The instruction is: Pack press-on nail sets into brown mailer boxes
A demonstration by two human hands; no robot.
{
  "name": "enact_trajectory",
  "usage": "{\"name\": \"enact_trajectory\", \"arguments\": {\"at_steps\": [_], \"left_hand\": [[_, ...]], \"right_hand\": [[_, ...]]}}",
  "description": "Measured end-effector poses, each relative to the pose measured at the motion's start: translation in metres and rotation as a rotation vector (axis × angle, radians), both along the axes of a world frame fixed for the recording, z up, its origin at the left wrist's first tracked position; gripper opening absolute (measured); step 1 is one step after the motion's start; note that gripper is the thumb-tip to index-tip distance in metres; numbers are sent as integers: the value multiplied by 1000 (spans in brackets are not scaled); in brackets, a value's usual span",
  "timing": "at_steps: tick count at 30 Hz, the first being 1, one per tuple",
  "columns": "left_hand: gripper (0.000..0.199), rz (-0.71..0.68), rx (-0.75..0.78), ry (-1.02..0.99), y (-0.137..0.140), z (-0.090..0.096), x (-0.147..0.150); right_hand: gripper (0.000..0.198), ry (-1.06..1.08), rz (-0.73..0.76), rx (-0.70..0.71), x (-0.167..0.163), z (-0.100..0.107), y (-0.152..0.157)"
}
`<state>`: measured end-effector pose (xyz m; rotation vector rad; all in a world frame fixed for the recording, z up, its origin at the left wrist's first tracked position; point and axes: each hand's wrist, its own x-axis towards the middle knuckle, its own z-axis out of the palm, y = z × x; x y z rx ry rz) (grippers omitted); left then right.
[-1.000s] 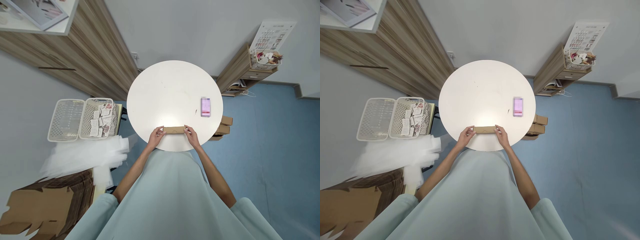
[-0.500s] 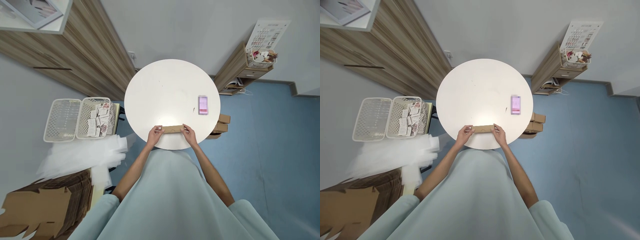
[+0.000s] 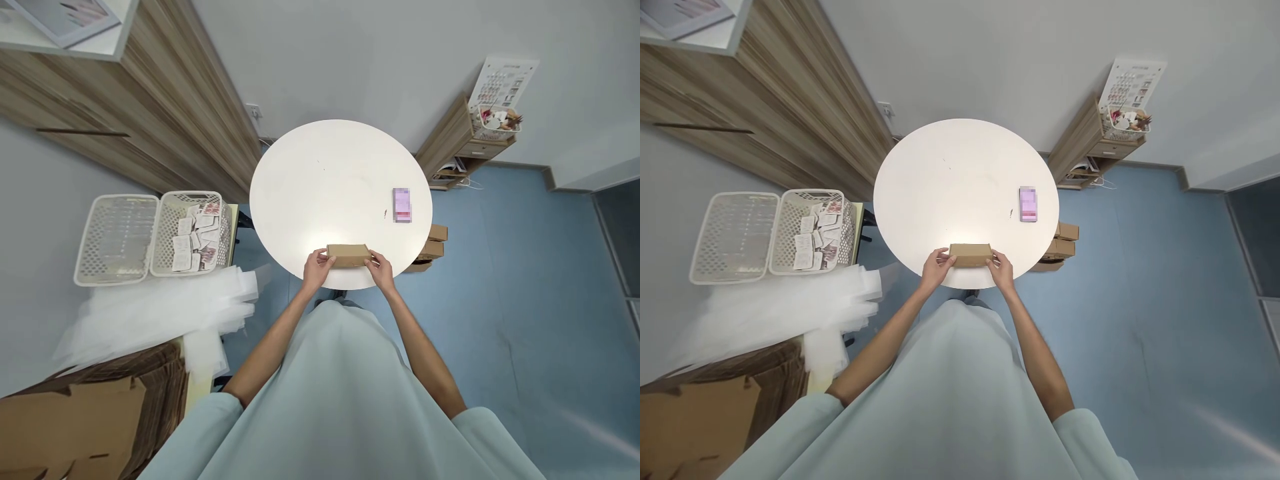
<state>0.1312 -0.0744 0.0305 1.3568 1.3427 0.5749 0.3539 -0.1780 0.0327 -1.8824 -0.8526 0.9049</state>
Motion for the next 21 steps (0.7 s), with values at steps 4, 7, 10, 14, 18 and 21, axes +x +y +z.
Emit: {"name": "enact_trajectory", "arguments": {"at_steps": [4,7,10,14,18,21], "left_hand": [[48,29,-91,-6,-30,-20,-13],[42,3,-126,19,-46,-36,-22],[41,-20,-107,5,-56,-43,-28],[44,-36,-95,-70,-62,-39,-27],[50,-51,-70,-150,-65,-27,-12],[51,-82,-55,-179,-67,-18,10]], "right_hand": [[61,-1,-67,-46,-22,-17,-33],[62,43,-97,-101,-33,-28,-51],[63,121,-98,-67,-38,-29,-64],[73,261,-151,-59,-33,-19,-78],[81,387,-235,-46,-13,-8,-86],[81,421,-277,12,11,-1,-90]]}}
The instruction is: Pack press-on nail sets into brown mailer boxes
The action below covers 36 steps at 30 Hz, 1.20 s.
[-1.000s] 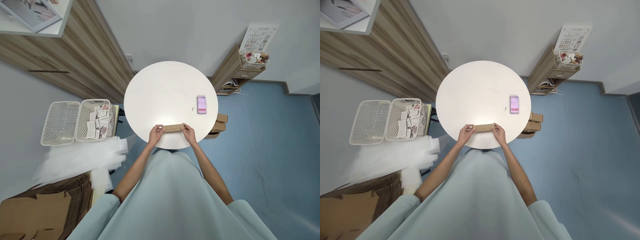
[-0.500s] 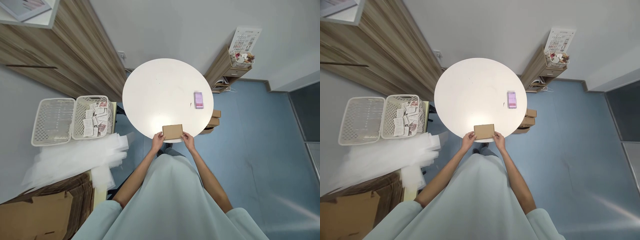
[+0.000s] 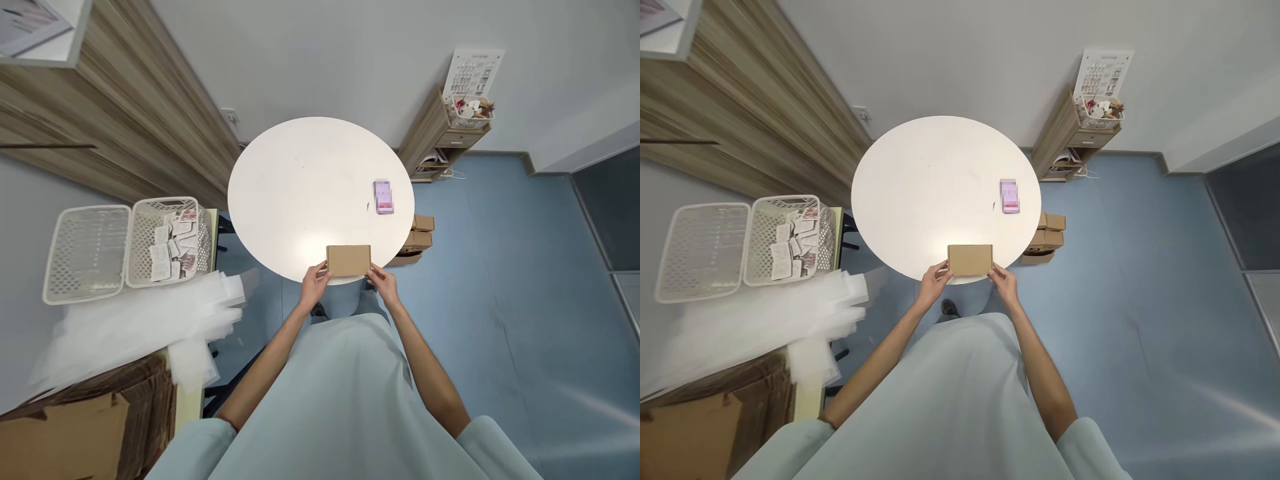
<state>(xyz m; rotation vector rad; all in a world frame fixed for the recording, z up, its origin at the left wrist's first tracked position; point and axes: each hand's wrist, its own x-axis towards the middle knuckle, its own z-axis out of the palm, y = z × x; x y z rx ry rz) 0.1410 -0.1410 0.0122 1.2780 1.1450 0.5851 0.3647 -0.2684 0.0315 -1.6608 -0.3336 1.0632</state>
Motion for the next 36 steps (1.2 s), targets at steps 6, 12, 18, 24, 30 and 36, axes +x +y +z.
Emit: {"name": "enact_trajectory", "arguments": {"at_steps": [6,12,18,24,30,36], "left_hand": [[50,-53,17,-12,-7,9,81],[48,-127,23,-2,-26,5,220],[50,-213,-1,87,-52,-6,361],[50,-326,-130,280,-63,-28,442],[43,-300,-234,403,-55,-60,487],[37,-321,-363,388,-43,-98,523]], "right_hand": [[72,38,-61,48,82,9,-8],[65,37,-97,24,222,3,-28],[59,63,-122,-51,361,-18,-65],[59,140,-137,-147,439,-55,-88],[60,232,-150,-212,473,-103,-85],[61,271,-174,-253,504,-150,-71]]}}
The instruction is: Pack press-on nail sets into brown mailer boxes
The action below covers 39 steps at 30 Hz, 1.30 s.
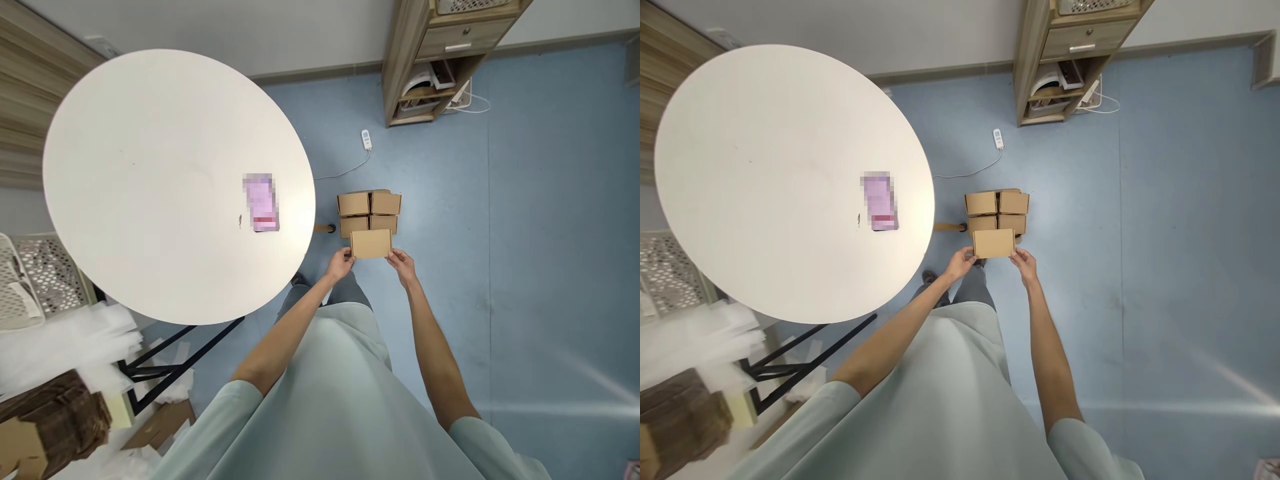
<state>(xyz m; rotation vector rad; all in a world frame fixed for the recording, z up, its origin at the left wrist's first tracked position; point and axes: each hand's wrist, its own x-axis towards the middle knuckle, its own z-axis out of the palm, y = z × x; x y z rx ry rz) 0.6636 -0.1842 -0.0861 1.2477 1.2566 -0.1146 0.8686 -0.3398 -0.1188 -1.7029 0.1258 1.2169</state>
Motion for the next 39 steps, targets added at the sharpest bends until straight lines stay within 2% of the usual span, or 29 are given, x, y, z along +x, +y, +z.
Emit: {"name": "enact_trajectory", "arguments": {"at_steps": [5,10,13,16,18,21,28,34,39], "left_hand": [[33,-13,-31,56,4,-39,32],[39,-62,-62,77,6,-75,60],[41,-99,-77,72,9,-88,72],[44,-125,-75,71,12,-90,78],[45,-138,-71,73,15,-83,77],[45,-153,-68,64,18,-59,67],[42,-167,-58,-63,25,22,20],[33,-45,-32,-199,28,77,-40],[27,92,7,-251,39,100,-110]], "right_hand": [[59,-10,-21,-33,29,-32,9],[61,-56,-31,-61,55,-60,10],[60,-85,-31,-92,66,-75,10],[59,-95,-70,-152,73,-84,12],[58,-104,-92,-191,74,-85,14],[54,-99,-63,-192,70,-73,19],[55,-45,23,-141,33,-10,39],[67,-27,194,-48,-23,34,72],[66,-55,355,32,-80,65,106]]}}
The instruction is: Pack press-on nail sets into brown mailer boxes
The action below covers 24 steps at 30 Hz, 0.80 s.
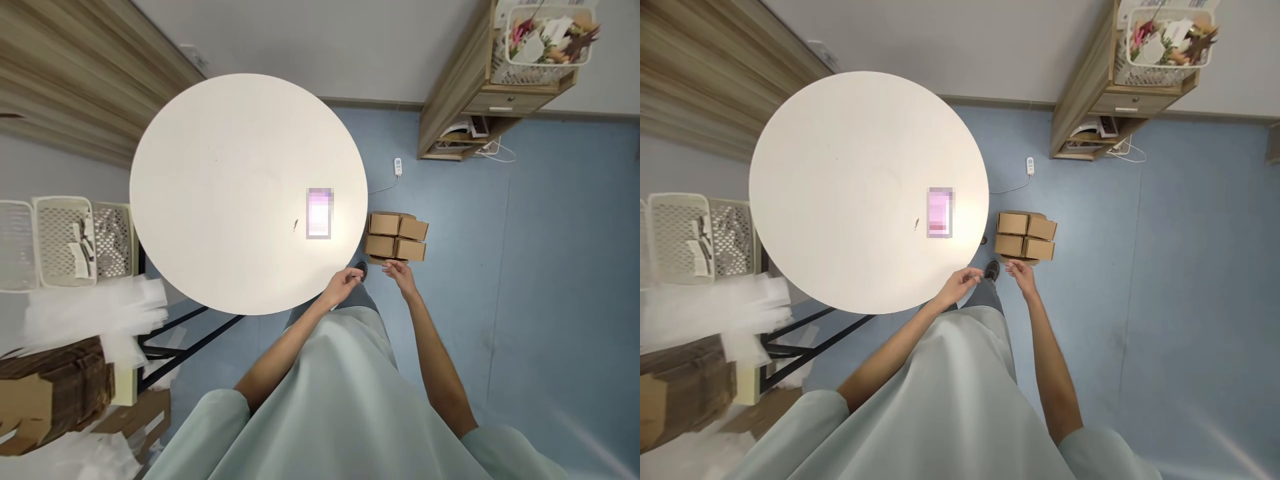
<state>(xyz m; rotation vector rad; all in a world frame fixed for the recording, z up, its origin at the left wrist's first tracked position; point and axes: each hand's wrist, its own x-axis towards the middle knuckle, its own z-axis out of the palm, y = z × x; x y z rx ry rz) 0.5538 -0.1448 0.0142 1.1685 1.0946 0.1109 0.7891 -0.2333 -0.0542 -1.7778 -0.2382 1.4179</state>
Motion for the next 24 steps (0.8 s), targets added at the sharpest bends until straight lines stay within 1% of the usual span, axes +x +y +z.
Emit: {"name": "enact_trajectory", "arguments": {"at_steps": [3,6,10,13,17,20,24], "left_hand": [[22,101,31,29,9,9,-48],[20,182,34,60,16,22,-100],[25,237,52,50,24,41,-172],[30,274,64,24,29,50,-224],[34,360,73,-8,35,56,-290],[35,436,104,-17,38,62,-340],[34,615,134,26,39,70,-404]], "right_hand": [[63,-44,82,53,-40,21,18],[61,-93,120,90,-85,44,32],[57,-124,148,112,-152,76,46],[53,-136,173,124,-206,95,55],[48,-136,247,151,-274,116,69],[46,-116,325,144,-322,129,81],[43,-83,469,155,-377,141,105]]}}
